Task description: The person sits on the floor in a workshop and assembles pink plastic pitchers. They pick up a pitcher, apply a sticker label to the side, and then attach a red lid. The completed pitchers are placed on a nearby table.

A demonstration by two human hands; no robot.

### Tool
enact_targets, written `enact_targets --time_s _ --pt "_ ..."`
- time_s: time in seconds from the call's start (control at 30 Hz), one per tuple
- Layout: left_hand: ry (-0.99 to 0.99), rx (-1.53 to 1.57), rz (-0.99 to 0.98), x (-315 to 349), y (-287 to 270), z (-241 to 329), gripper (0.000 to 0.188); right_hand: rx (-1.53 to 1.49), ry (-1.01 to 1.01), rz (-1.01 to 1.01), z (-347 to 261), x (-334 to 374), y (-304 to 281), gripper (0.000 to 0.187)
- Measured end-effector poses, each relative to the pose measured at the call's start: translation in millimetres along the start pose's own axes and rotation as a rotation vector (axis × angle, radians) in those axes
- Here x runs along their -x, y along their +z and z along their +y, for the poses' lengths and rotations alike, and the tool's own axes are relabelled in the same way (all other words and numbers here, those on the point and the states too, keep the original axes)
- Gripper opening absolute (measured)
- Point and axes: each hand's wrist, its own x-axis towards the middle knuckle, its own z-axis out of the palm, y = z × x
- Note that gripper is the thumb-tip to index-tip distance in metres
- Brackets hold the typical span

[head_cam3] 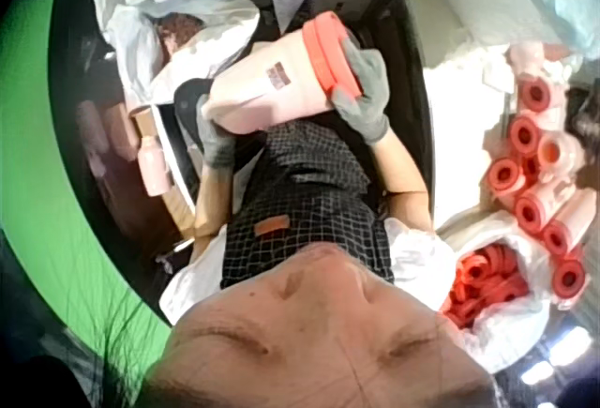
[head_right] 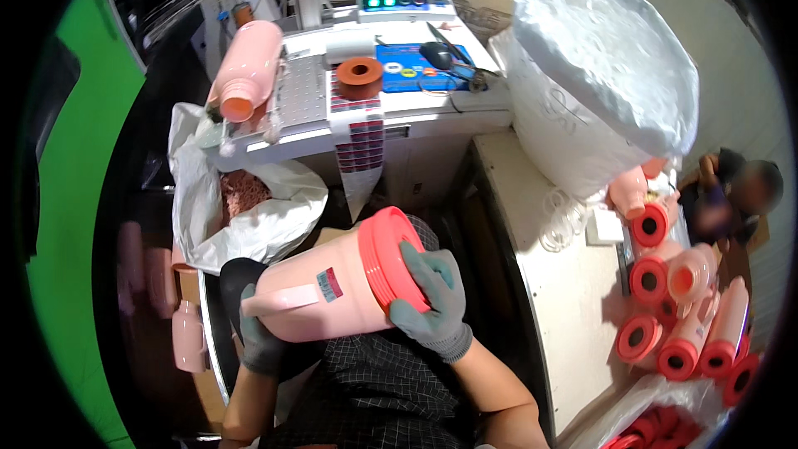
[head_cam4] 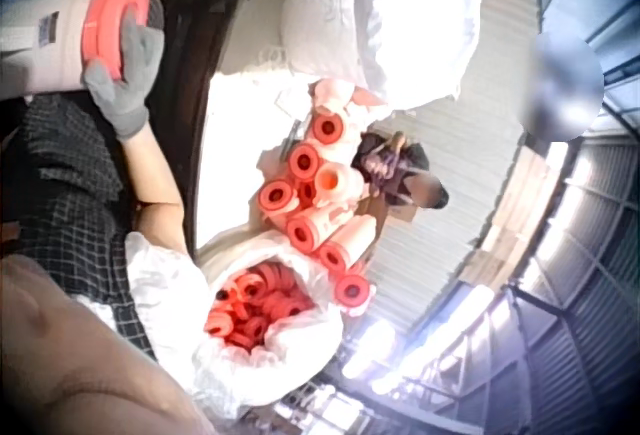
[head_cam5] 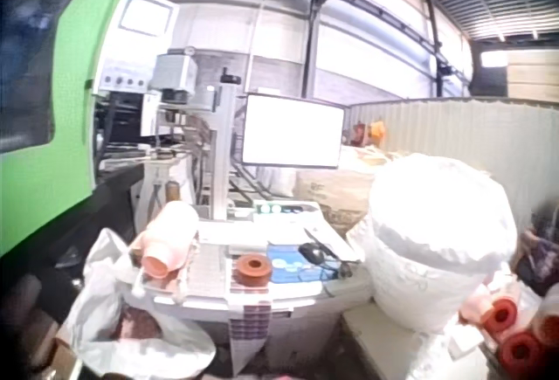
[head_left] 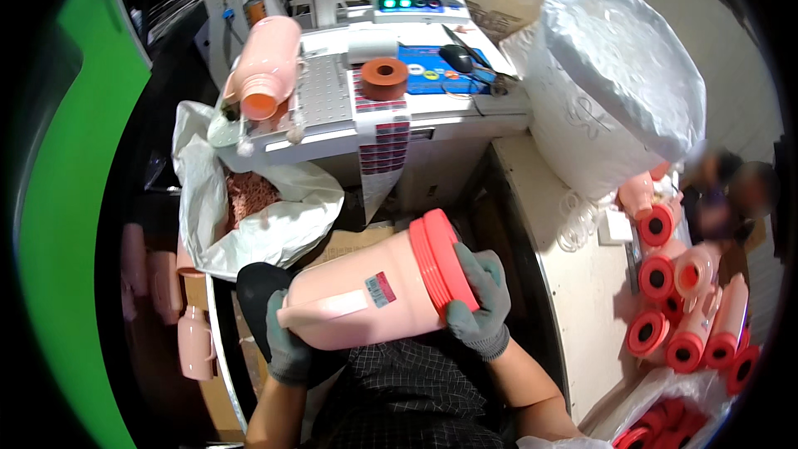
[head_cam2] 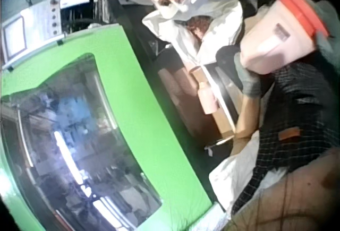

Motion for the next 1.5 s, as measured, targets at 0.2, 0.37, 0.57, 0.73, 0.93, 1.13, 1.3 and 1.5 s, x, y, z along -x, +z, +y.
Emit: enact_targets --time_s 0.2,0.37,0.57,0.73,0.93,1.13,1.3,1.5 --pt "-0.276 0.423 0.030 4.3 6.5 -13.5 0.046 0.012 -0.106 -0.079 5.6 11.3 -9.9 0.063" --pt "-0.300 0.440 0.007 0.8 12.3 -23.3 0.043 0.028 -0.126 -0.121 2.1 19.1 -22.5 0.068" --pt "-0.096 0.278 0.061 14.0 26.9 5.9 0.040 0.009 0.023 -0.033 -13.4 20.6 -17.9 0.053" --pt "0.015 0.103 0.016 1.8 -2.8 -4.7 0.044 -0.031 0.022 0.027 -12.0 26.9 -15.8 0.050" --pt "0.281 -0.543 0.094 -9.5 8.1 21.4 0.051 -0.123 0.136 0.077 -21.0 34.9 -24.4 0.054" --pt "0.286 -0.331 0.087 -46.0 -21.9 -16.6 0.048 -0.426 0.335 0.158 -15.6 25.7 -72.0 0.052" --pt "0.271 -0.366 0.054 -53.5 9.8 -3.8 0.050 -0.392 0.448 -0.233 -17.1 0.3 -94.5 0.099" --pt "0.307 -0.406 0.067 -49.2 29.1 12.8 0.054 -0.902 0.552 0.319 -21.6 10.2 -96.4 0.080"
